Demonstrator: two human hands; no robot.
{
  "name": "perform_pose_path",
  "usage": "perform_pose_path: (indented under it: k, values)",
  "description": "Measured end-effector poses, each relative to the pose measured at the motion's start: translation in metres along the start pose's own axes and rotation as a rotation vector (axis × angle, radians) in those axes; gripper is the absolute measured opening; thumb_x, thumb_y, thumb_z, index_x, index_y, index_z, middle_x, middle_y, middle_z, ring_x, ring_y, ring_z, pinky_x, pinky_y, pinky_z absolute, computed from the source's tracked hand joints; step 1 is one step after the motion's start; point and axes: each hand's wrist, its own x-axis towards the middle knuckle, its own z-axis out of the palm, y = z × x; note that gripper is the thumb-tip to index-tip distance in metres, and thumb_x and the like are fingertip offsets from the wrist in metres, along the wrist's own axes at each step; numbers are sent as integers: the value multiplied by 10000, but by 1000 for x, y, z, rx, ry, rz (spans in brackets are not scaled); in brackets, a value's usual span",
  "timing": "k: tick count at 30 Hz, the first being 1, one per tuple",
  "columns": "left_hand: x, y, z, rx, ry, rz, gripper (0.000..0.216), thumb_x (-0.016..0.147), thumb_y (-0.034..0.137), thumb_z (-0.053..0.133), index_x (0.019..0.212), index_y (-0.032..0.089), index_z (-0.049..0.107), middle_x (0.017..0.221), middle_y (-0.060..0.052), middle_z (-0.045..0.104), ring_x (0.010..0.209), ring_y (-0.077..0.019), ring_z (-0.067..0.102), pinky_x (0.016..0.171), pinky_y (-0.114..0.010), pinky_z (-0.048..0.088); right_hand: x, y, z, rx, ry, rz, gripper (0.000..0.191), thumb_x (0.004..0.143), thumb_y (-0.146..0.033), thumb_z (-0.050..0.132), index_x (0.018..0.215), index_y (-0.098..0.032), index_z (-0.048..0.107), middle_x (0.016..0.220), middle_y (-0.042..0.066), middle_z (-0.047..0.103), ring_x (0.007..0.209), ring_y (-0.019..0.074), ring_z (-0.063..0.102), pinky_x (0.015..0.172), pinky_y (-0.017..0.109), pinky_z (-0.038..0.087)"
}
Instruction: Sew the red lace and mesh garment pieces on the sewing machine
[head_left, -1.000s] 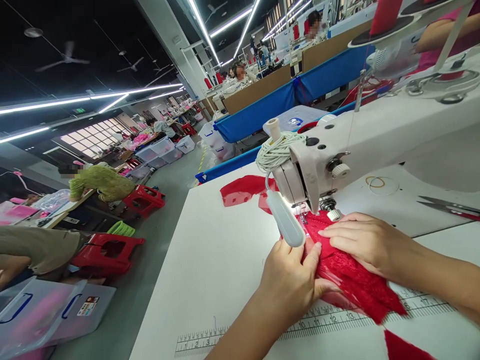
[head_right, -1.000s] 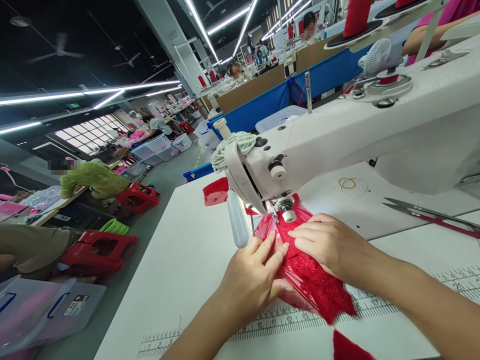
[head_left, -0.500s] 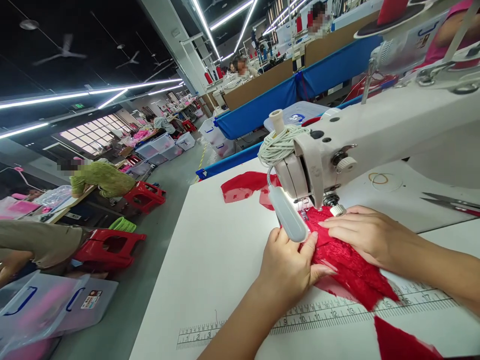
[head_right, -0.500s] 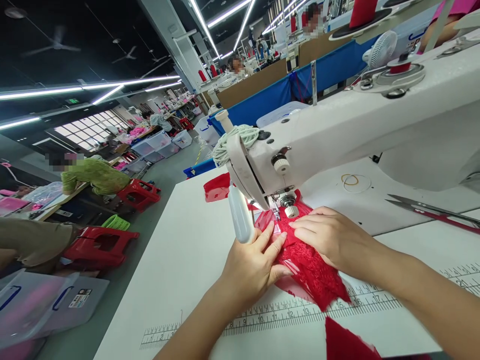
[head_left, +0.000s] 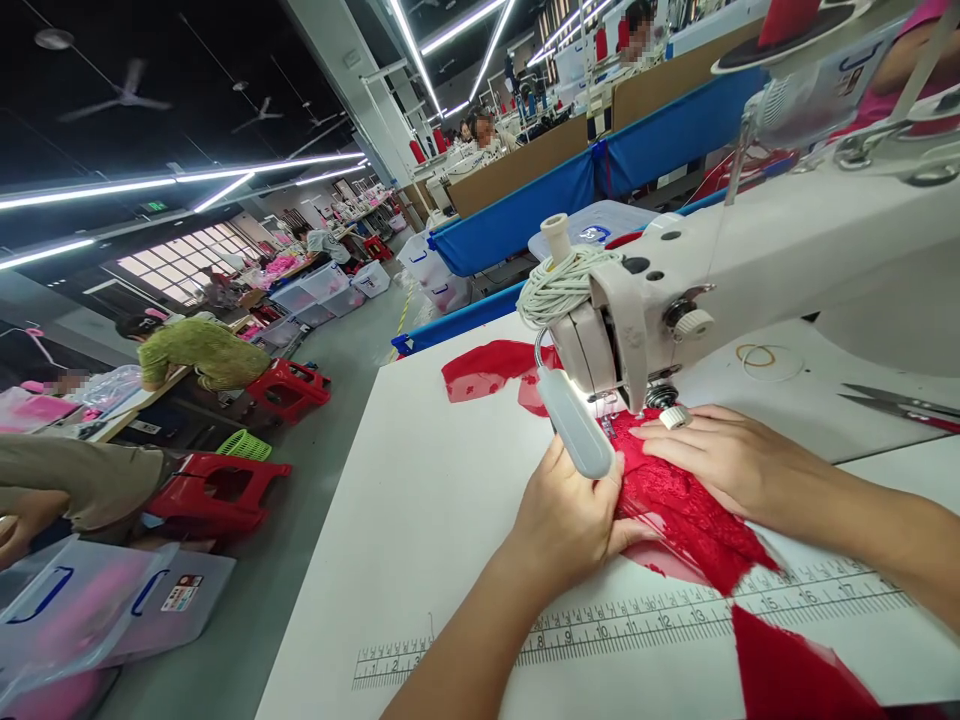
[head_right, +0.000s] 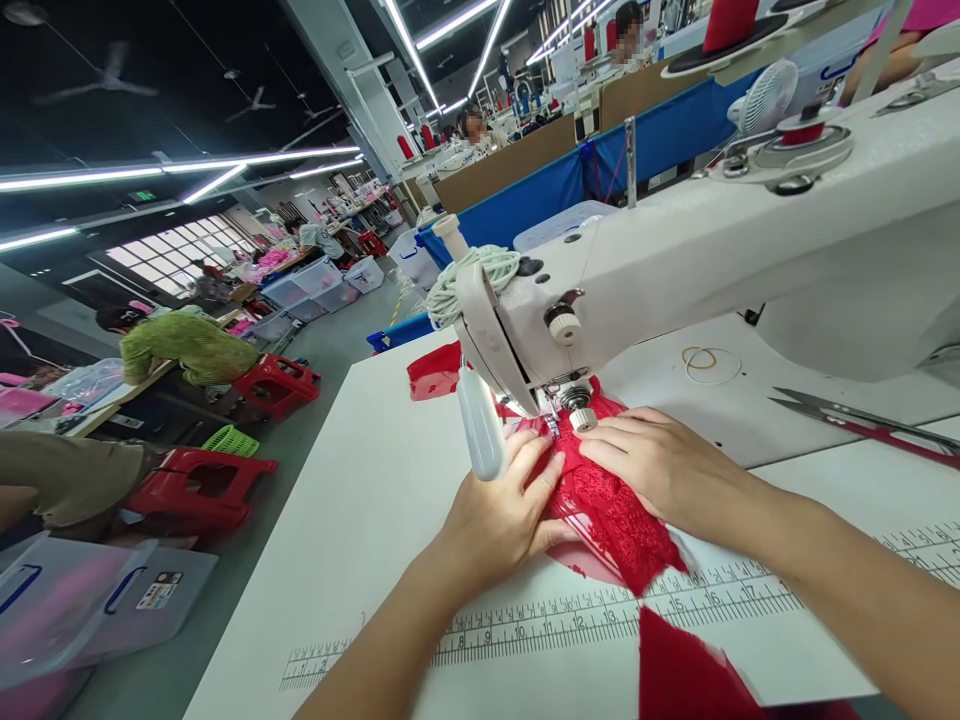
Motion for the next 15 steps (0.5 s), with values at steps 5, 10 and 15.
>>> perform_pose_path:
  k: [5,10,15]
  values:
    - [3,2,0,-89,-51,27,649,1066,578,272,982,95,697,806,-81,628,726,-197,579,682,-335,524,1,-5,-7,-11,28,-73,393,939,-72,443,1259,-198,634,1281,94,713,1078,229,661,935,405,479]
    - [1,3,-3,-97,-56,20,548,1082,506,283,937,148,672,796,-50,583,712,-189,527,663,-327,487,0,-9,-5,60,22,-143,322,967,-24,409,1076,-179,669,1067,71,759,997,220,657,889,402,457]
    - [-1,5,-4,-103,-164,-50,422,1071,436,366,846,170,605,774,-37,566,718,-181,533,661,-309,485,-3,-7,1,74,61,-124,332,923,31,390,910,-188,639,1019,55,755,901,195,637,824,377,450]
